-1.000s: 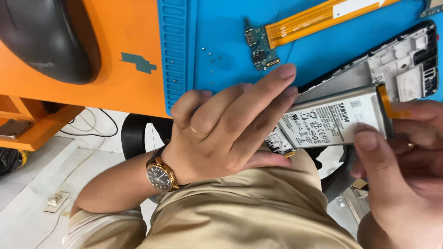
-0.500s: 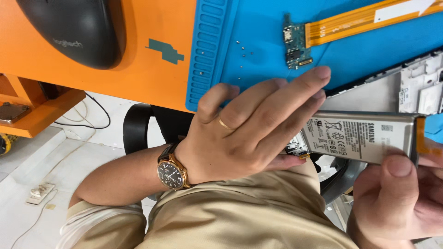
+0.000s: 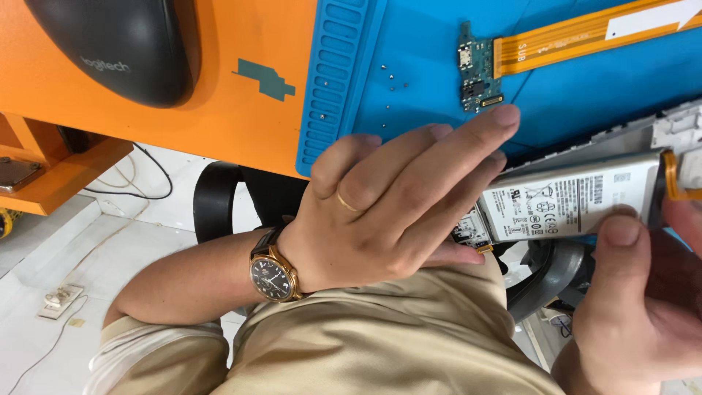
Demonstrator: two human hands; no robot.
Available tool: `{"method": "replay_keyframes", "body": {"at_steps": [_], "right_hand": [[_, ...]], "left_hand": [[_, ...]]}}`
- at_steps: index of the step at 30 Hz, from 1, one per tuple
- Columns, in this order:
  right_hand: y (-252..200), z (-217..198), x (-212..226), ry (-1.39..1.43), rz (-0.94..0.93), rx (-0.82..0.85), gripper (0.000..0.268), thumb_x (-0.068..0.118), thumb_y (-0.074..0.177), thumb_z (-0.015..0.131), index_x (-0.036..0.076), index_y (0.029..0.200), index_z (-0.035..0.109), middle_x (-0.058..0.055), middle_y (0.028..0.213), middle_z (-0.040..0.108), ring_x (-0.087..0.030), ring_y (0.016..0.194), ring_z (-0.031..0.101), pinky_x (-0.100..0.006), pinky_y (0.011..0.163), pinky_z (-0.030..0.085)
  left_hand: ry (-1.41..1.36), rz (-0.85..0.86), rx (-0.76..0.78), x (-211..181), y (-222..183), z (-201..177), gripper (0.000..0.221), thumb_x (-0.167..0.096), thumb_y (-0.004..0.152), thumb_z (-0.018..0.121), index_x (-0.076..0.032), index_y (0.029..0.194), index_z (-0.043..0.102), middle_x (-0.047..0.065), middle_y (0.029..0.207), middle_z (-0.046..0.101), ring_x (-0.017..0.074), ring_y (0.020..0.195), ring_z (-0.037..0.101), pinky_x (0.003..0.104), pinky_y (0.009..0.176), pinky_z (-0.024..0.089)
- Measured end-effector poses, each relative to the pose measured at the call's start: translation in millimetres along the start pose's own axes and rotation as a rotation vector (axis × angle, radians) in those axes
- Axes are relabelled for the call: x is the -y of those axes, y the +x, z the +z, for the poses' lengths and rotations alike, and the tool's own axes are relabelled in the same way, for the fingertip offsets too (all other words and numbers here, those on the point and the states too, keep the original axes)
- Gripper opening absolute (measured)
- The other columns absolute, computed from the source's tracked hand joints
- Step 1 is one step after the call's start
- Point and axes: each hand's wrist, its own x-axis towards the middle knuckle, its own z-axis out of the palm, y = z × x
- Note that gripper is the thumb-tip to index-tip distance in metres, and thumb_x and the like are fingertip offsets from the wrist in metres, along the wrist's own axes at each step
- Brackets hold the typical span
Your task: The person peels protective pink and blue films off a Samsung phone battery. They then place the battery into the back of a disassembled smartphone and press it into place. Finally, they squeeze a small amount of adhesive from a yellow tube onto their finger.
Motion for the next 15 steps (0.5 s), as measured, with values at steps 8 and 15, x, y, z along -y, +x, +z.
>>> {"method": "replay_keyframes", "body": {"at_steps": [8, 15], "right_hand": [[11, -7, 7, -0.041, -0.081, 0.167, 0.03, -0.017, 0.132, 0.065, -0.021, 0.156, 0.048, -0.039, 0.161, 0.051, -0.056, 0.142, 0.063, -0.054, 0.114, 0.062], [11, -7, 9, -0.063, -0.069, 0.162, 0.03, -0.016, 0.132, 0.067, -0.021, 0.156, 0.049, -0.038, 0.162, 0.052, -0.055, 0.138, 0.065, -0.053, 0.112, 0.062]], "left_hand": [[-0.003, -0.012, 0.009, 0, -2, 0, 0.021, -0.032, 0.123, 0.07, -0.026, 0.118, 0.089, -0.009, 0.147, 0.064, 0.0095, 0.115, 0.065, 0.03, 0.098, 0.041], [-0.007, 0.004, 0.009, 0, -1, 1, 0.019, -0.031, 0.123, 0.07, -0.026, 0.119, 0.088, -0.01, 0.146, 0.065, 0.0071, 0.116, 0.069, 0.031, 0.1, 0.039]]}}
